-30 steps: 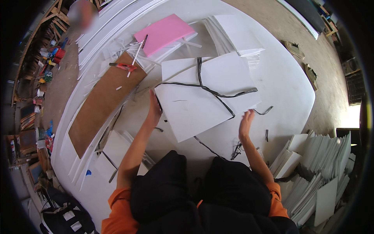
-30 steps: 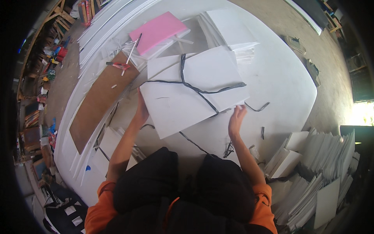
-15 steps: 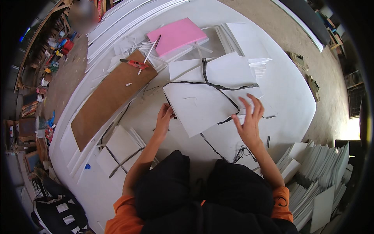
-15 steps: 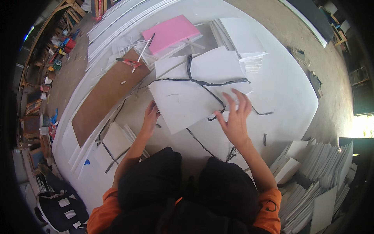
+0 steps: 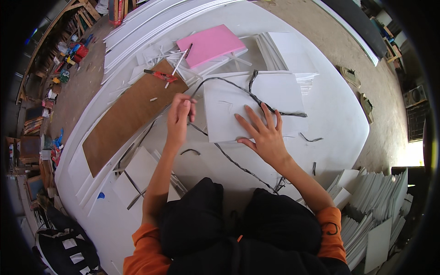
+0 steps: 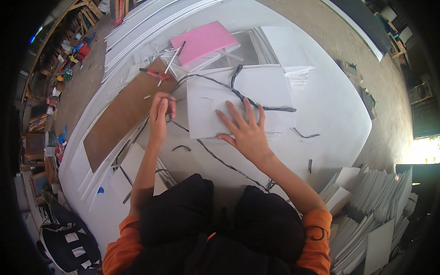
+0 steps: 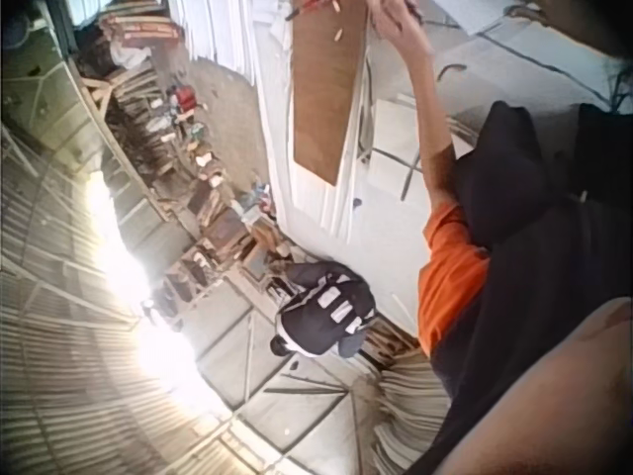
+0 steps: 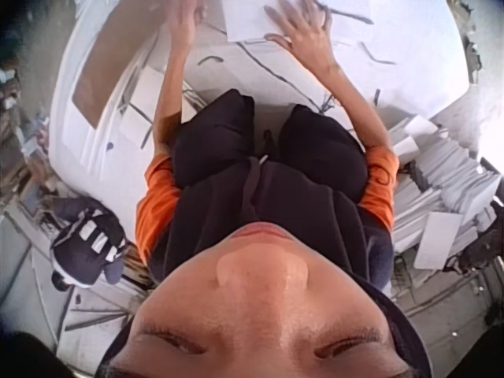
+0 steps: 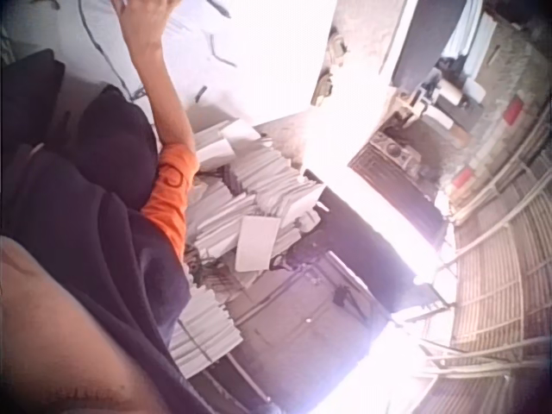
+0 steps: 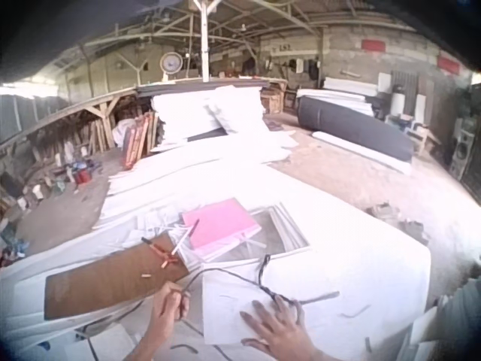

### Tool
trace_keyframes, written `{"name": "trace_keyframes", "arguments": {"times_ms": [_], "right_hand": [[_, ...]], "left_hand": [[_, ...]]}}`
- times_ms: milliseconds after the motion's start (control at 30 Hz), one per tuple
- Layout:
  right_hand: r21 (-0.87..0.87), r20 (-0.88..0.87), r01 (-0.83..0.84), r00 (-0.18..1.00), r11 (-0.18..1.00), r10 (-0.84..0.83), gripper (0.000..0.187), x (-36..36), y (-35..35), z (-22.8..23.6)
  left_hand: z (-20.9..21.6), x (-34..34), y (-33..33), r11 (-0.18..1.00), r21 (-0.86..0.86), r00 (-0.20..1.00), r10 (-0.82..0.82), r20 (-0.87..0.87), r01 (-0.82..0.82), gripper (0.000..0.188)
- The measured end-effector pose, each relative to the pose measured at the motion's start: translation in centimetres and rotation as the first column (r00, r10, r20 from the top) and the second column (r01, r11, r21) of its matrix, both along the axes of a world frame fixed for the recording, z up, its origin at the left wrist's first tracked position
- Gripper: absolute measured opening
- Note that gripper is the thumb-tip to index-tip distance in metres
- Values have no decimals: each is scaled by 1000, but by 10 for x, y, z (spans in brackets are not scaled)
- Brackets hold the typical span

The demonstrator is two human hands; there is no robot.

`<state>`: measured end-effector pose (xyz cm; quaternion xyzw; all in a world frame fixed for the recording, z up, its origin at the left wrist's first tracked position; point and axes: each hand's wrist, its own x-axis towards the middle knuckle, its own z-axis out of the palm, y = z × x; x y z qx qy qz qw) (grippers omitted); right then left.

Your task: The person cuts white foam sheets into smaller rectangular pieces using red-handled scissors. They then stack the cut pieces and secure the bundle with a black strap, trimming the excess strap with the scissors.

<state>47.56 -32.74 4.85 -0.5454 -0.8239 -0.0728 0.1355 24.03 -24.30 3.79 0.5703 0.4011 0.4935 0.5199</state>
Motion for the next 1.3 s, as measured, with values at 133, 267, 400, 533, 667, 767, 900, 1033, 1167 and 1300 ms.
{"name": "trace_keyframes", "arguments": {"times_ms": [133,267,400,533,667,767,900,1033,1167,1300], "right_hand": [[-31,-123,-3,992,1000,-1,50,11,7,20],[-53,-276,226,933,973,-232,48,74,31,19],[-328,-639,194,675,925,-368,52,117,51,-13],[-356,-642,273,624,894,-446,54,108,45,-22],[-425,-722,247,488,871,-491,55,119,41,-29],[-504,-816,184,220,844,-535,57,140,44,-40],[-428,-902,-126,3,895,-431,62,202,52,-139],[-371,-845,-356,-252,857,-471,53,155,34,-155],[-491,-788,-361,-204,793,-581,54,155,11,-159],[-459,-816,-350,-196,816,-544,46,158,0,-169]], "left_hand": [[-6,-4,10,992,28,957,-109,-269,121,52],[-6,6,-18,971,167,882,-75,-465,171,88],[10,22,-30,933,170,720,-121,-683,318,105],[11,20,-13,935,116,695,-163,-700,336,107],[10,16,-2,916,116,730,-223,-646,383,106],[-3,8,2,951,77,916,-263,-302,299,92],[-114,10,42,927,-314,970,-147,193,203,84],[-164,7,24,754,-503,877,-199,438,423,77],[-180,9,19,710,-546,878,-223,424,444,74],[-183,6,20,753,-543,923,-236,305,372,70]]}}
